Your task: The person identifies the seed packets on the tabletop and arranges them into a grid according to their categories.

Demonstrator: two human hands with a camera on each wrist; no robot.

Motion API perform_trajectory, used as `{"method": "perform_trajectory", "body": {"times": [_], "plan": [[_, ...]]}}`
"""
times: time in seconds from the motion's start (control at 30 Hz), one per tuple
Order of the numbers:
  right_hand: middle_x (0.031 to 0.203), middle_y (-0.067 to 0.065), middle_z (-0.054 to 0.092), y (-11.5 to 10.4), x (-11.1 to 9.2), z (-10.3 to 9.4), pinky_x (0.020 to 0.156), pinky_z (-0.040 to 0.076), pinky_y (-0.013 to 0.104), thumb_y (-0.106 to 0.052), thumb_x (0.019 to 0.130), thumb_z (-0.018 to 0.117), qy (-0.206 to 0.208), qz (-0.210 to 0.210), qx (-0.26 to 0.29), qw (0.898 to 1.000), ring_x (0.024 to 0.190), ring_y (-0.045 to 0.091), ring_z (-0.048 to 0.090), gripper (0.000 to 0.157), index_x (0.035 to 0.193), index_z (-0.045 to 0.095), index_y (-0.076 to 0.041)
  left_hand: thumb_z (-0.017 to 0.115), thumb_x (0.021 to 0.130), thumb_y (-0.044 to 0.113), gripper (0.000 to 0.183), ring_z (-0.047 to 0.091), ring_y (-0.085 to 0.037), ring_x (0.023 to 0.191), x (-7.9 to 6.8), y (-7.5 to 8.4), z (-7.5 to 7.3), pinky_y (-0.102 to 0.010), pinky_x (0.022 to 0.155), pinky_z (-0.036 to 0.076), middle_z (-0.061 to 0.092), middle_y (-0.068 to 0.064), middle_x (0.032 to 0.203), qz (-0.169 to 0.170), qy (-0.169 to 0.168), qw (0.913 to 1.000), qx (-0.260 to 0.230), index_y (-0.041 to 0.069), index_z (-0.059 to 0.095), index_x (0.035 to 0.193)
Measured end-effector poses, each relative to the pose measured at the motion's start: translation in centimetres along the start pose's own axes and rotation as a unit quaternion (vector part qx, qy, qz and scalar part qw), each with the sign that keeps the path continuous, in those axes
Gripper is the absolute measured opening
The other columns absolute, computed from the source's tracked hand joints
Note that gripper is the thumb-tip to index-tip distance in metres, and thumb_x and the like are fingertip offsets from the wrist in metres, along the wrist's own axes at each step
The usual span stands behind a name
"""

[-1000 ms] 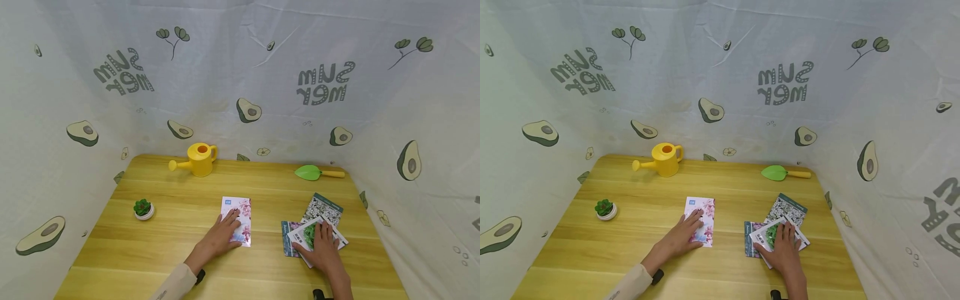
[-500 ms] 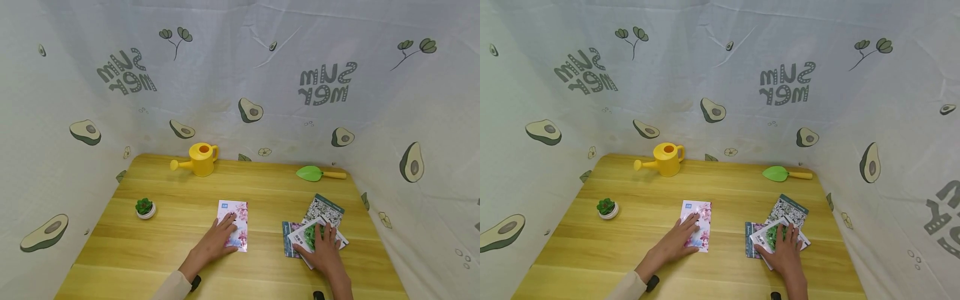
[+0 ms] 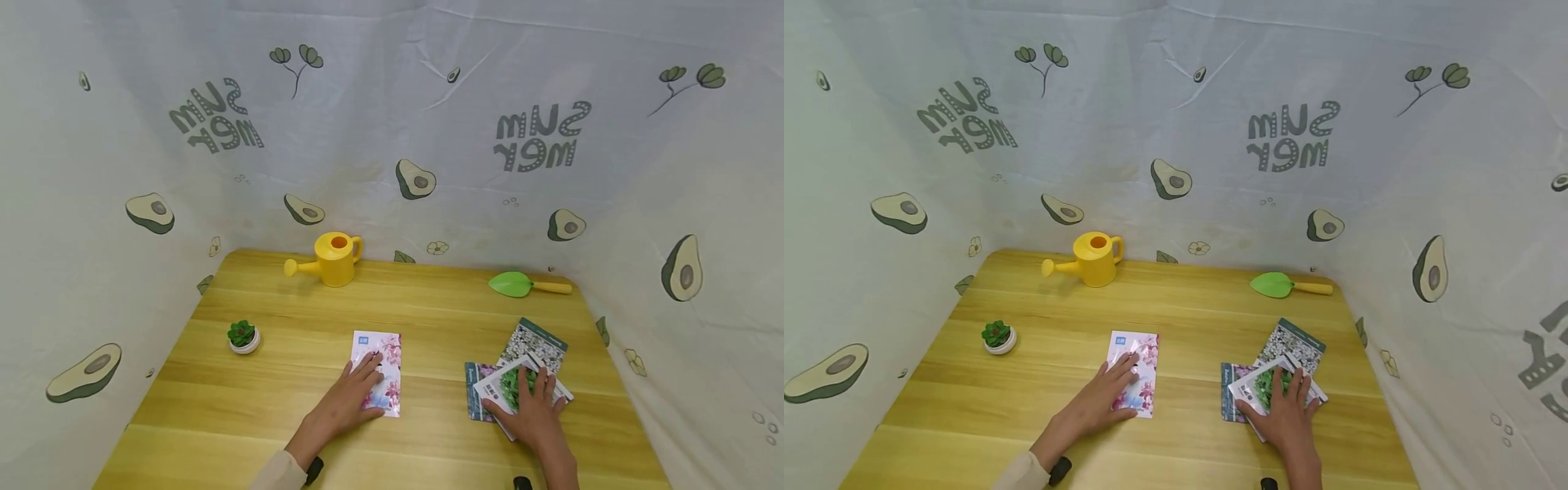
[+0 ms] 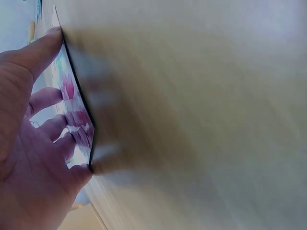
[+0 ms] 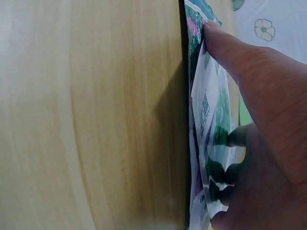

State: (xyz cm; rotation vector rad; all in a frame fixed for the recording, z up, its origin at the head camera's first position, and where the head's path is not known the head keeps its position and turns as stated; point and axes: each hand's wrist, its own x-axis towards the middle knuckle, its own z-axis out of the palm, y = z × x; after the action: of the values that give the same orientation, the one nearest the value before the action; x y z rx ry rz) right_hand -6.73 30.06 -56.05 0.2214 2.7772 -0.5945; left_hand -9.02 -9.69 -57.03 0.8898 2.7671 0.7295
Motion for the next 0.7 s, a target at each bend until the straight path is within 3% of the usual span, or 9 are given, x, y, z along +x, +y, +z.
{"method": "perform_trajectory", "body": {"times": [0.43,0.7], "plan": [[0.164,0.049,-0.018,-0.3,0.1,-0.2,0.113,-0.009,0.088,-0.071,0.091,0.072,-0.004,-0.001,0.001,1.0,0.151,0.069,-0.019,0.131,0.164,0.008,0.017,0.085,0.094,0.031,0.06,0.029,-0.039,0.162,-0.9,-0.4,-0.5,-0.067,0.127,0.026,0.036,-0.018,0.173,0.0,-0.007,0.9999,-0.012,0.003,0.062,0.142],[0.163,0.049,-0.021,-0.6,-0.2,-0.7,0.114,-0.011,0.086,-0.071,0.091,0.071,-0.016,0.009,-0.003,1.0,0.15,0.069,-0.022,0.132,0.163,0.005,0.018,0.083,0.095,0.036,0.06,0.03,-0.041,0.161,-1.5,-1.3,0.3,-0.072,0.123,0.027,0.038,-0.018,0.172,0.032,0.024,0.9989,-0.027,0.004,0.062,0.141]]}}
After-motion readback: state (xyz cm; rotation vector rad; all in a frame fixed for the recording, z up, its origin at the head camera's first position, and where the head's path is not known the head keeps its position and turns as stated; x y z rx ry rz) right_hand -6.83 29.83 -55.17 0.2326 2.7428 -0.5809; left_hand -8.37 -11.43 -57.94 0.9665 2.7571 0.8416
